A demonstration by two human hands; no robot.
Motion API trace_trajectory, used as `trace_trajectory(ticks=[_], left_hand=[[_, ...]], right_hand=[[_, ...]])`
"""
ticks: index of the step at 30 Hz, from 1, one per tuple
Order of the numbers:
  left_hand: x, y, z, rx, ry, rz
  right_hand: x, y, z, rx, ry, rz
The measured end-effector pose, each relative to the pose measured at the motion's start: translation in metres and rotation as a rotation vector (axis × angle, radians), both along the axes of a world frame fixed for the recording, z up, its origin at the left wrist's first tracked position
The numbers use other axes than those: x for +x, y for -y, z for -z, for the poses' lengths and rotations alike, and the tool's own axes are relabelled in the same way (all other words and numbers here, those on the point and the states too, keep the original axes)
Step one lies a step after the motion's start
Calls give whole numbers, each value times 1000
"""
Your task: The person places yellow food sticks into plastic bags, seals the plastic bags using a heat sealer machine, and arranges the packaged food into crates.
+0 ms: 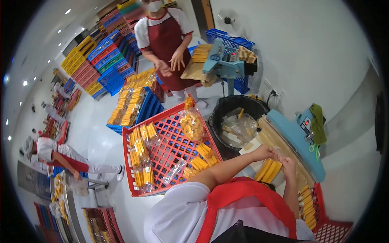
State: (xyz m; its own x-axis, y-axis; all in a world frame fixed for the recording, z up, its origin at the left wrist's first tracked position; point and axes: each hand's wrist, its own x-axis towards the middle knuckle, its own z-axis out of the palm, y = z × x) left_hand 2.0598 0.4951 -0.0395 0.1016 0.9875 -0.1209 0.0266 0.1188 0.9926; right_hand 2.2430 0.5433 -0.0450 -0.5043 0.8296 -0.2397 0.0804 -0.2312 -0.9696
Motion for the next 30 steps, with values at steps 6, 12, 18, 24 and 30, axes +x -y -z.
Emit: trace_trajectory(ticks=[6,12,18,24,30], left_hand=[[8,-4,12,-30,126,-9],[-29,-15,20,409,-339,-166],[-65,7,-207,758,-305,-911],[-6,3,-235,1041,-520,-612],[-27,-2,-240,1010,-562,-705]], right_hand=[[5,6,1,0,13,55],[9,3,12,5,21,108],[23,8,14,-1,60,101],[18,14,-4,115,89,70],[20,11,-3,78,65,68]])
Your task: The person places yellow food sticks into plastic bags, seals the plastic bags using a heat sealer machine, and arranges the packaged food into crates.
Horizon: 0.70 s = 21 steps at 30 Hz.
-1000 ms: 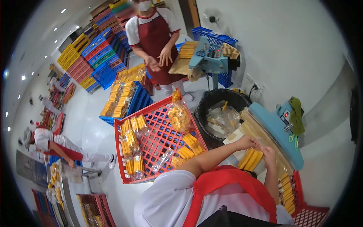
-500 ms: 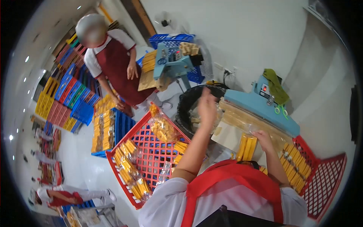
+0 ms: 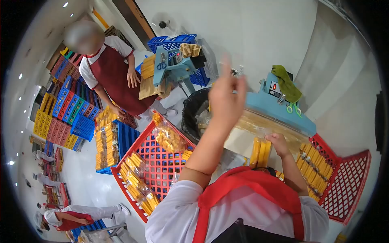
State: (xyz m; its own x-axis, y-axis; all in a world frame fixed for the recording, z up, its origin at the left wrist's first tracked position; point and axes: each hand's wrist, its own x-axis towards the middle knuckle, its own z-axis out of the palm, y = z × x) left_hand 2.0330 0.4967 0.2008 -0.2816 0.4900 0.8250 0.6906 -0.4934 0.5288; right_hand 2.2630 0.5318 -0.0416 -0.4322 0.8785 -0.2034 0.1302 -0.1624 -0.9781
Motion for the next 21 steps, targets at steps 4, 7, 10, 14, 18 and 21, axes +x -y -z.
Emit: trace_trajectory(ticks=[4,7,10,14,18,21], left_hand=[[-30,20,-7,-10,235,-176],[-31,32,7,-99,265,-205],[-19,30,30,-152,196,-112],[3,41,35,-272,65,-4],[-10,45,42,-302,122,-75],[-21,51,45,-284,150,-118]], right_hand=[[1,-4,11,-45,71,47],[2,-9,16,-71,57,11],[3,-13,21,-79,109,-23],[-7,-6,4,-73,28,-32],[-8,-10,15,-25,36,-21],[-12,-9,13,-9,103,-4]])
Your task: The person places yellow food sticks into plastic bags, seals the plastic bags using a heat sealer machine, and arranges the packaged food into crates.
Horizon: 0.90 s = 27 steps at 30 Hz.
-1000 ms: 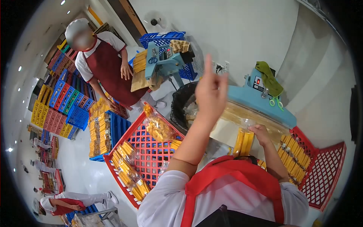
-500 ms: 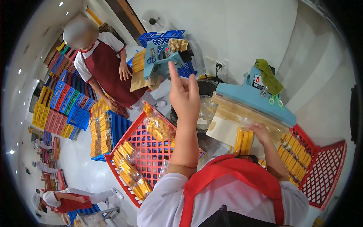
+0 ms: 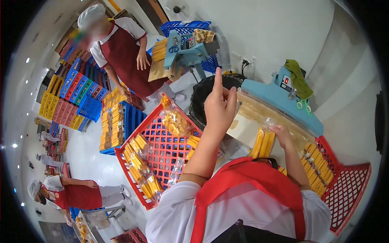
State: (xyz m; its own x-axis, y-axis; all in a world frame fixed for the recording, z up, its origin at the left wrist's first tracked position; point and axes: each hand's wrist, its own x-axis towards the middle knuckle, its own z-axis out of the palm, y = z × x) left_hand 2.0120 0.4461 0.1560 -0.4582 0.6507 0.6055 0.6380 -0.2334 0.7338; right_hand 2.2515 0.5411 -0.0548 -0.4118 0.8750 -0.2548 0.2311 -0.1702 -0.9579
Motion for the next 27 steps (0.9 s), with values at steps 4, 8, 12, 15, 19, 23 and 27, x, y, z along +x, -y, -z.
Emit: trace_trajectory(ticks=[4,8,12,15,19,23,27], left_hand=[[0,7,-2,-23,-23,-42],[-4,11,2,-20,-32,-44],[-7,17,-2,-38,-37,-73],[-7,18,-3,-42,-20,-75],[-17,23,-22,-14,-72,-157],[-85,6,-43,213,-107,-412],[-151,2,-23,11,25,-563]], right_hand=[[-5,3,-10,-48,-97,-13],[-10,-2,0,-56,-119,-22],[-17,-3,-2,-111,-101,-66],[-18,-3,0,-116,-100,-60],[-17,-6,6,-28,-84,-39],[-23,-6,-2,-148,-126,-62],[-19,-12,3,-175,-141,-71]])
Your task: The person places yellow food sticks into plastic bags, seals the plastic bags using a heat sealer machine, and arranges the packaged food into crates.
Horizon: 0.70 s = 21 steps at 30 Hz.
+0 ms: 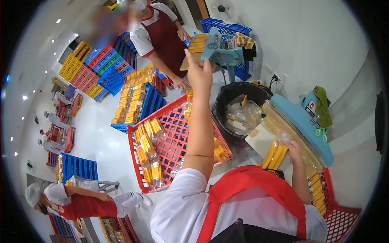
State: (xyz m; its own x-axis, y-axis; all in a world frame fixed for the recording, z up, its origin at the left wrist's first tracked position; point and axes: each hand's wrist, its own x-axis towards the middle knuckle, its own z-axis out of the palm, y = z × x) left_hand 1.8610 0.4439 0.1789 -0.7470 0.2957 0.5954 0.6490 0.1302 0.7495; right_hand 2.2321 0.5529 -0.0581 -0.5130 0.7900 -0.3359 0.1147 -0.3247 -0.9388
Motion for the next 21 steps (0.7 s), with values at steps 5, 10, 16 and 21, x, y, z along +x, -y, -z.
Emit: trace_trajectory(ticks=[5,10,16,21], left_hand=[[18,-8,24,-37,13,74],[-7,-21,-5,-4,-101,-33],[-24,-56,19,-179,-59,113],[118,-53,153,-378,246,1207]], right_hand=[[2,0,2,-7,11,-15],[16,-18,21,88,60,44],[4,-14,15,-18,-81,11],[-1,-2,-26,106,7,-48]])
